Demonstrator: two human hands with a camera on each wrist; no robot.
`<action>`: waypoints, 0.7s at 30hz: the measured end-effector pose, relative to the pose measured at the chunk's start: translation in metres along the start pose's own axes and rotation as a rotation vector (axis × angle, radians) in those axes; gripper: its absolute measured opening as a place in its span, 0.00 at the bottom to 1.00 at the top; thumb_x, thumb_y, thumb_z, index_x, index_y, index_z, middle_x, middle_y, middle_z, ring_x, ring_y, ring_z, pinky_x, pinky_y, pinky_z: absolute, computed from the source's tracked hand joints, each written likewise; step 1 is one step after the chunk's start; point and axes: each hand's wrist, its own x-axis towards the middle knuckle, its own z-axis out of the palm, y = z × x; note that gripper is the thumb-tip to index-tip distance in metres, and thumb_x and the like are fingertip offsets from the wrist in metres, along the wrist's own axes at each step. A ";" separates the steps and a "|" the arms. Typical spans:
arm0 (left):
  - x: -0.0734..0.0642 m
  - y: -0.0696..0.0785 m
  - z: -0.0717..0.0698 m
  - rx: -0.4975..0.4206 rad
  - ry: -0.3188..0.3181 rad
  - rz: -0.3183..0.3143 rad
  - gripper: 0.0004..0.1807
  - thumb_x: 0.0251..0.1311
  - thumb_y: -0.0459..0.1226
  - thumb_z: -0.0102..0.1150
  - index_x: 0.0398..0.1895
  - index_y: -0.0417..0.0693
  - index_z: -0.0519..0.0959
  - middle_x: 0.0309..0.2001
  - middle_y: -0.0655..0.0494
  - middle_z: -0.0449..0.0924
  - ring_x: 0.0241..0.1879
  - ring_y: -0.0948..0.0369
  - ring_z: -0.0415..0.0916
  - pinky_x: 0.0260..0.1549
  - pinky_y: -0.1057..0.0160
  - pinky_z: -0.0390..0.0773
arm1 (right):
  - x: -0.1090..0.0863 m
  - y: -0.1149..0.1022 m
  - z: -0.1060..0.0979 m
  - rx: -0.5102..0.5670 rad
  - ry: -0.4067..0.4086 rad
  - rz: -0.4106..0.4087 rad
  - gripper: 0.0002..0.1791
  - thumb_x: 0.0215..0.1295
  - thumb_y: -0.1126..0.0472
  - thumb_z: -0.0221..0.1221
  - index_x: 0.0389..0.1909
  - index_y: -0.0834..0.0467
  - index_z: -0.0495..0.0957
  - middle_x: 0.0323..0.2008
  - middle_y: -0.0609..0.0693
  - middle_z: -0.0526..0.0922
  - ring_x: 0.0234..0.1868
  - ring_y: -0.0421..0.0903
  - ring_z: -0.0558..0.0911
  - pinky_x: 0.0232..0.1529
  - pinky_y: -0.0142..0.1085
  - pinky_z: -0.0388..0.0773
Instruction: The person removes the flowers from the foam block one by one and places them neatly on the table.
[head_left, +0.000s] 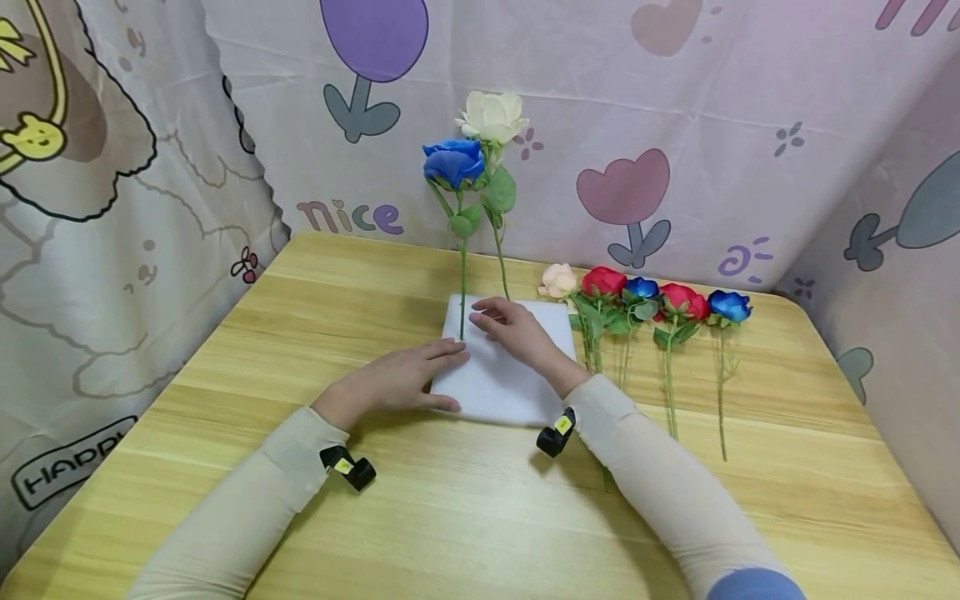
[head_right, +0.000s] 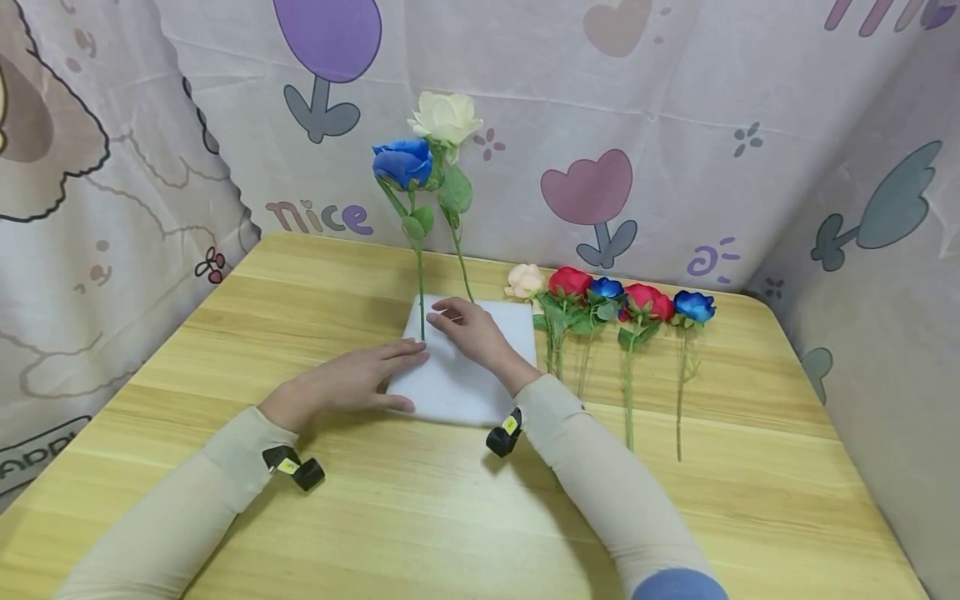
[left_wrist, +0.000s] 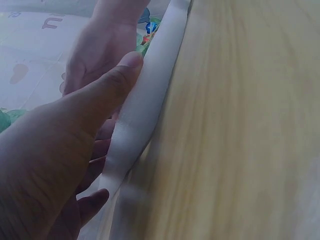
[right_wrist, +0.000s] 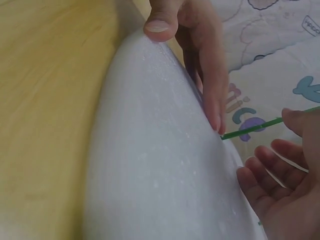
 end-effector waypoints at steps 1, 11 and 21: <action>0.000 0.000 0.000 0.001 0.001 0.001 0.51 0.56 0.73 0.45 0.77 0.54 0.56 0.77 0.59 0.48 0.74 0.55 0.49 0.68 0.51 0.59 | 0.001 0.000 0.001 -0.005 0.001 0.005 0.23 0.73 0.48 0.55 0.61 0.58 0.75 0.53 0.53 0.81 0.49 0.47 0.81 0.47 0.36 0.80; 0.000 0.000 0.000 0.003 0.006 0.016 0.51 0.57 0.72 0.46 0.76 0.52 0.57 0.77 0.57 0.49 0.74 0.55 0.48 0.68 0.52 0.58 | 0.011 -0.005 0.011 0.015 0.006 0.011 0.19 0.76 0.53 0.51 0.59 0.60 0.76 0.49 0.55 0.82 0.47 0.48 0.83 0.48 0.37 0.81; 0.001 -0.001 0.000 -0.003 0.016 0.041 0.51 0.57 0.72 0.45 0.76 0.50 0.58 0.77 0.54 0.50 0.74 0.54 0.49 0.68 0.51 0.58 | 0.018 -0.009 0.021 -0.014 0.039 -0.071 0.15 0.77 0.59 0.50 0.51 0.63 0.79 0.42 0.55 0.83 0.42 0.47 0.83 0.44 0.35 0.81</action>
